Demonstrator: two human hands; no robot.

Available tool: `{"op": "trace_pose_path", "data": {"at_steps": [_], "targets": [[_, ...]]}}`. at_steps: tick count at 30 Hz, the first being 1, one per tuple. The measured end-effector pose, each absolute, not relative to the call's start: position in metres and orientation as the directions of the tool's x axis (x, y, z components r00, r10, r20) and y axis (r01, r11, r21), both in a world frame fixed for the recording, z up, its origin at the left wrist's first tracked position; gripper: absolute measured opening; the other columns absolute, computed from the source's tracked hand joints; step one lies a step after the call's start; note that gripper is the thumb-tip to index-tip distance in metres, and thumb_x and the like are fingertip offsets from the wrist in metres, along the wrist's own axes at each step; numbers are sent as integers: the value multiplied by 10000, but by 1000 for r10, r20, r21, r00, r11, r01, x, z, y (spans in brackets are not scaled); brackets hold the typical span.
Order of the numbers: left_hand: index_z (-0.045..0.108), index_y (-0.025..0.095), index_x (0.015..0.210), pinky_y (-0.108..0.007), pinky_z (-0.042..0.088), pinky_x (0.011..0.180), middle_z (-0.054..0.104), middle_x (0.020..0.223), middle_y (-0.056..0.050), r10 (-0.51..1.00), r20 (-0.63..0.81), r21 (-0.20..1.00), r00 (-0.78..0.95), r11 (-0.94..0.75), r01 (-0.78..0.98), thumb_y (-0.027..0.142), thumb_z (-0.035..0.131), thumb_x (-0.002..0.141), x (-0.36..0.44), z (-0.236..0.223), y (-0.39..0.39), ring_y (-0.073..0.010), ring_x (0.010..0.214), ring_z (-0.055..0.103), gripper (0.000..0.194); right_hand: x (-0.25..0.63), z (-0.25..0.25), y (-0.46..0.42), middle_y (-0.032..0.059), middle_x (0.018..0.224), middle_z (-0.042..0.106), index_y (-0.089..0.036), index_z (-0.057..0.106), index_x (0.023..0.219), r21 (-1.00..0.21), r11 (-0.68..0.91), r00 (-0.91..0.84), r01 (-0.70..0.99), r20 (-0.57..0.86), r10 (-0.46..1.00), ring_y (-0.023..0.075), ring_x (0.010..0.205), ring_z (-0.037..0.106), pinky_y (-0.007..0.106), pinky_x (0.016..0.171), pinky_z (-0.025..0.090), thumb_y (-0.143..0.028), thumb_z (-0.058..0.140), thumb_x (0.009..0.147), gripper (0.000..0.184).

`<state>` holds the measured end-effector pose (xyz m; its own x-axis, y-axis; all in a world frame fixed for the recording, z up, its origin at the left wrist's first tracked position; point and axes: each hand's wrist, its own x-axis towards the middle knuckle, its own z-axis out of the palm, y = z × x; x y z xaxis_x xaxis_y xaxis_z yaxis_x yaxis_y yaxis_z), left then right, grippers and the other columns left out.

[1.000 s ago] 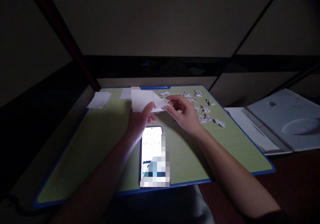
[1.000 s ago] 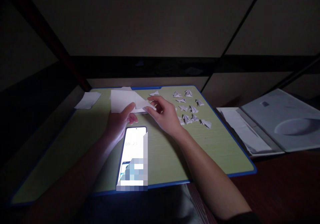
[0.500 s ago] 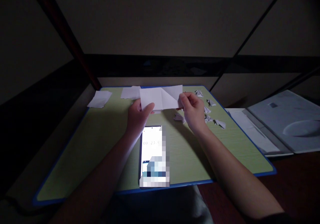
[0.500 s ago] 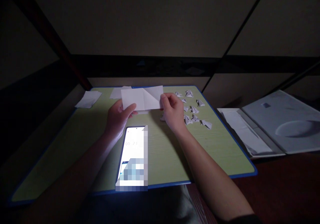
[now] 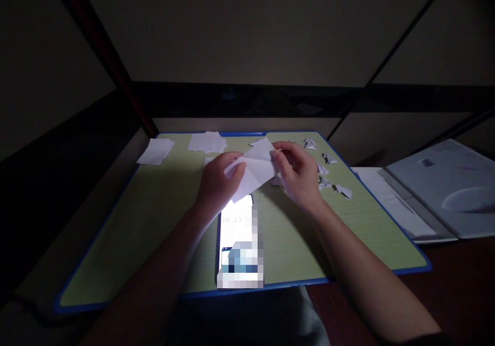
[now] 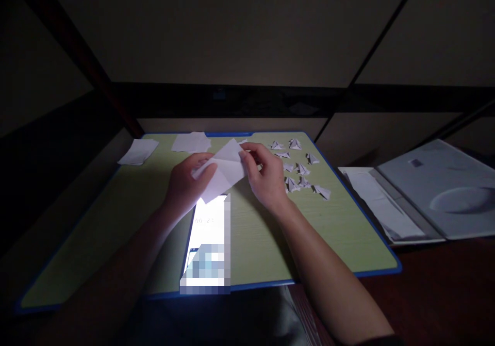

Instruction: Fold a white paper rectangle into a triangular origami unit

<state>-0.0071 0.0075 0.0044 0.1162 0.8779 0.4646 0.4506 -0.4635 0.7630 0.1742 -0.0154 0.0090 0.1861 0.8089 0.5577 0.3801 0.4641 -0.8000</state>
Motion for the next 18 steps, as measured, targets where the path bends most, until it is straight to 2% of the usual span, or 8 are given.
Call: {"op": "trace_pose_path", "data": {"at_steps": [3, 5, 8, 13, 16, 18], "targets": [[675, 183, 785, -290, 510, 681, 727, 804, -49, 934, 353, 898, 54, -355, 258, 268, 635, 795, -3, 8, 6, -180, 731, 658, 95, 171, 12, -15, 13, 734, 613, -231, 640, 981, -857, 453, 252, 245, 508, 824, 163, 656, 559, 319, 612, 450, -392, 666, 844, 213], [663, 179, 755, -273, 498, 654, 713, 757, -37, 948, 317, 938, 5, -315, 148, 270, 651, 775, -2, 9, 7, -169, 711, 649, 94, 169, 12, -13, -19, 669, 565, -229, 617, 996, -896, 420, 258, 147, 444, 858, 151, 617, 542, 315, 608, 452, -397, 689, 810, 261], [659, 186, 759, -258, 473, 614, 690, 720, -19, 967, 252, 967, -44, -251, 38, 293, 662, 765, -1, 6, 9, -153, 672, 625, 108, 166, 10, -10, -34, 657, 575, -218, 609, 958, -936, 347, 211, 51, 350, 913, 133, 604, 540, 310, 629, 464, -379, 719, 754, 282], [646, 186, 762, -252, 446, 578, 681, 726, -20, 981, 192, 981, 17, -192, 18, 305, 661, 750, 0, 3, 8, -154, 657, 614, 120, 164, 8, -10, -19, 654, 598, -195, 639, 797, -960, 281, 187, 13, 278, 942, 121, 594, 528, 291, 591, 448, -323, 723, 722, 171], [658, 180, 833, -255, 458, 595, 674, 738, -23, 978, 192, 981, 84, -192, -8, 317, 656, 760, 0, 5, 7, -163, 684, 622, 155, 164, 8, -12, -5, 680, 619, -185, 680, 831, -960, 278, 181, 35, 280, 943, 126, 611, 534, 287, 580, 447, -305, 722, 725, 165], [648, 182, 795, -247, 434, 569, 622, 673, -4, 972, 199, 979, 122, -202, 11, 338, 641, 781, 0, 7, 6, -153, 643, 585, 157, 163, 8, -12, 1, 700, 632, -179, 699, 860, -957, 287, 169, 49, 291, 942, 128, 626, 542, 280, 575, 447, -307, 719, 732, 182]]}}
